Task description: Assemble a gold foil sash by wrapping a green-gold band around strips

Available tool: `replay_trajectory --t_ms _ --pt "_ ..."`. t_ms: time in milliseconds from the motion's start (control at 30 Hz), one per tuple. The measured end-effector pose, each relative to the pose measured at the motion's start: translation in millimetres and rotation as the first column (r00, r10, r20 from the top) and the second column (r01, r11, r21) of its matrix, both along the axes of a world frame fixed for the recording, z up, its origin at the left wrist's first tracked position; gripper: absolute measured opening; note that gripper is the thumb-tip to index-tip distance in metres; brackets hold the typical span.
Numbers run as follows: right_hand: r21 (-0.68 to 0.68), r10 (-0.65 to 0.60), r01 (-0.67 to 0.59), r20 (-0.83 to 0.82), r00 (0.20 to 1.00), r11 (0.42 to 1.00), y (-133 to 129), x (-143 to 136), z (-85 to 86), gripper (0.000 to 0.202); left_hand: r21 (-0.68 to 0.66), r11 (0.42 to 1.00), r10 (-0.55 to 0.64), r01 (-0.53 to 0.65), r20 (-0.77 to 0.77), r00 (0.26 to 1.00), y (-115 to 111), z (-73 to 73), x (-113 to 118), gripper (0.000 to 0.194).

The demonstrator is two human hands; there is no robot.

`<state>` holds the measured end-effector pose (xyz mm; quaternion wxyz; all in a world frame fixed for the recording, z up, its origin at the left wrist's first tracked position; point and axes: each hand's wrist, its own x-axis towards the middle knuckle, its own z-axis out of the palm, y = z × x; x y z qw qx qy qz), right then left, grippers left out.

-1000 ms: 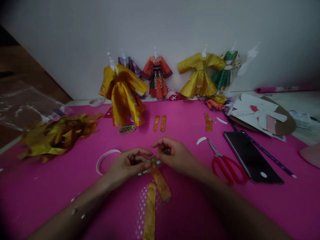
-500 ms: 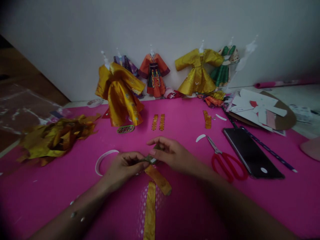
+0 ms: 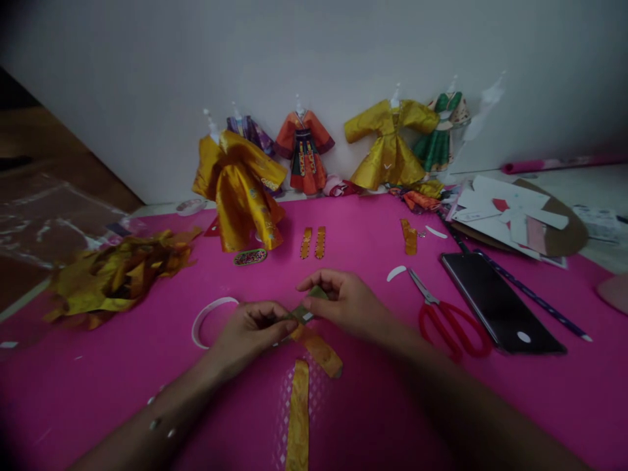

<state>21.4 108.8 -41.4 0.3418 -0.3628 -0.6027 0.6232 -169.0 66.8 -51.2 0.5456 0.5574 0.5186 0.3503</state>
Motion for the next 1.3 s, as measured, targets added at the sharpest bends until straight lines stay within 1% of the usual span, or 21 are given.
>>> replay_trajectory --t_ms 133,267,333,433,533,600,733,867,933,967,1000,1033,1067,1100,1133,1167,1200,1233,1300 --pt "0.013 0.013 -0.013 0.027 1.0 1.0 -1 0 1.3 0.024 0.011 1.0 0.005 -0.005 -0.004 1.0 0 -2.0 0 0.018" --pt "0.017 -0.07 0.069 0.052 0.996 0.997 7 4 -2.9 0.023 0.062 0.998 0.011 -0.012 0.014 1.0 3 -7.0 -2 0.018" --pt "0.045 -0.134 0.13 0.106 0.985 0.991 14 7 -6.9 0.025 0.13 0.991 0.044 -0.038 -0.043 0.998 4 -10.8 -4 0.025" --pt "0.129 -0.219 0.195 0.203 0.954 0.972 23 12 -14.1 0.025 0.247 0.967 0.113 -0.059 -0.211 0.971 5 -15.5 -7 0.029" --pt "0.262 -0.289 0.211 0.312 0.905 0.942 28 15 -21.5 0.024 0.357 0.934 0.162 -0.032 -0.343 0.925 6 -17.5 -9 0.028" --pt "0.335 -0.33 0.208 0.366 0.87 0.919 30 16 -25.5 0.022 0.408 0.913 0.198 -0.018 -0.405 0.893 7 -17.9 -11 0.028" --pt "0.418 -0.395 0.212 0.421 0.817 0.883 31 18 -28.3 0.021 0.469 0.883 0.243 -0.01 -0.439 0.865 10 -17.7 -13 0.026" --pt "0.525 -0.462 0.187 0.461 0.757 0.83 28 21 -21.9 0.024 0.57 0.821 0.289 0.033 -0.465 0.837 11 -14.4 -13 0.02" --pt "0.615 -0.512 0.144 0.477 0.715 0.775 23 22 -15.8 0.023 0.596 0.802 0.3 0.038 -0.456 0.838 10 -12.3 -13 0.018" --pt "0.651 -0.523 0.103 0.493 0.695 0.752 21 22 -12.4 0.021 0.602 0.798 0.301 0.035 -0.448 0.842 9 -11.4 -12 0.017" --pt "0.664 -0.507 0.049 0.519 0.688 0.746 17 21 -9.2 0.017 0.605 0.796 0.302 0.03 -0.439 0.846 9 -10.7 -12 0.016" --pt "0.65 -0.456 -0.017 0.552 0.698 0.76 13 20 -6.1 0.015 0.604 0.797 0.3 0.025 -0.431 0.851 8 -10.2 -11 0.016" --pt "0.61 -0.365 -0.097 0.586 0.724 0.786 9 18 -3.5 0.013 0.6 0.8 0.298 0.019 -0.425 0.855 7 -9.8 -11 0.015" --pt "0.553 -0.239 -0.191 0.611 0.754 0.811 4 15 -1.3 0.014 0.595 0.804 0.296 0.012 -0.418 0.859 7 -9.6 -10 0.015" --pt "0.499 -0.106 -0.291 0.624 0.774 0.816 0 13 0.4 0.015 0.588 0.809 0.292 0.007 -0.412 0.863 6 -9.4 -10 0.016" --pt "0.46 0.007 -0.381 0.63 0.777 0.802 -5 10 1.8 0.016 0.581 0.814 0.287 0.002 -0.407 0.867 6 -9.3 -10 0.016" --pt "0.437 0.085 -0.449 0.637 0.766 0.779 -9 8 2.8 0.015 0.571 0.821 0.28 0.0 -0.402 0.872 5 -9.3 -9 0.017" --pt "0.423 0.127 -0.493 0.648 0.751 0.761 -13 6 3.5 0.012 0.564 0.826 0.273 -0.002 -0.397 0.877 5 -9.3 -9 0.017" --pt "0.405 0.135 -0.517 0.675 0.725 0.754 -19 4 4.4 0.006 0.551 0.835 0.261 -0.006 -0.387 0.884 4 -9.4 -8 0.017"
